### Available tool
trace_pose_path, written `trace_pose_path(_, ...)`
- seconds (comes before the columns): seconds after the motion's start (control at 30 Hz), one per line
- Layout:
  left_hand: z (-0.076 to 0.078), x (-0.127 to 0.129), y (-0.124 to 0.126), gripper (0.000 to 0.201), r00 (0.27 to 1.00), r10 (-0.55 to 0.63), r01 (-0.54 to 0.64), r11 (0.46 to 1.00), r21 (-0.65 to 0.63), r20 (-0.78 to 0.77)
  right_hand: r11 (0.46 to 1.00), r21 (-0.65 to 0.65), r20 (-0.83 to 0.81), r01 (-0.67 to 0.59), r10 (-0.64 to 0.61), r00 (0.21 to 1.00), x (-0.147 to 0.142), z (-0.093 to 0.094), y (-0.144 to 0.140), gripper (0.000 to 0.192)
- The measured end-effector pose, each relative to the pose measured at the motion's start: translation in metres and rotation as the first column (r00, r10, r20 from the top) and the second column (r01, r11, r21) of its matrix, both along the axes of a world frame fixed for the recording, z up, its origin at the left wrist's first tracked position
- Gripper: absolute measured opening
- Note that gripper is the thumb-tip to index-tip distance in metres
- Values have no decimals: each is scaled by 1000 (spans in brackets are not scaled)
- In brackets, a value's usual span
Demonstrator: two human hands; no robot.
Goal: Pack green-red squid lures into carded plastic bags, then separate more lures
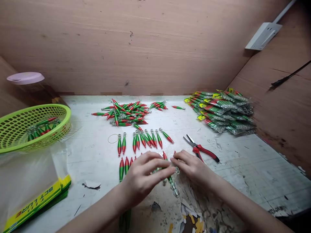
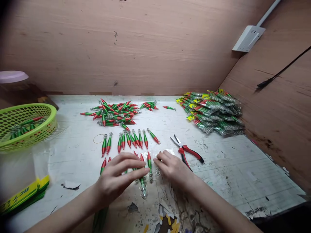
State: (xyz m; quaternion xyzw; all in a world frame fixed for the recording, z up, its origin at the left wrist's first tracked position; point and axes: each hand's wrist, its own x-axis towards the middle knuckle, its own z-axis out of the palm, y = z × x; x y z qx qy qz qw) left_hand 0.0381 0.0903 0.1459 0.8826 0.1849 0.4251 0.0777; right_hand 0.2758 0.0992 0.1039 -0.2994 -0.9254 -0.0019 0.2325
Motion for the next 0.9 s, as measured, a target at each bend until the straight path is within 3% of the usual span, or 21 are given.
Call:
trace_pose_path(0.07,0,6,-2,25,989,-9,25,994,110,-145,999,27,72,-36,34,997,8,-10,-1,28)
trace_pose_path(0.2,-4,29,4,18,942,58,9,980,200,-330,996,61,143,-65,55,988,19,-21,-1,31)
trace_pose_path(0.3,-14,48,23,14,867,89,45,966,254,-490,999,-40,126,-31,36,991,25,-23,0,26)
trace_pose_path(0.43,-26,66,49,12,750,75,110,965,237,-657,995,-101,126,-20,33,991,33,-24,2,29)
trace_pose_path(0.67,-20,61,57,6,657,9,146,979,139,-754,987,125,179,-103,79,981,39,-24,1,38)
trace_pose_path(0.77,-12,51,61,6,679,21,71,993,94,-734,983,148,227,-109,74,971,38,-22,1,42)
trace_pose_path(0.9,-4,36,66,19,793,152,-152,987,50,-590,981,138,298,-133,87,951,36,-21,2,50)
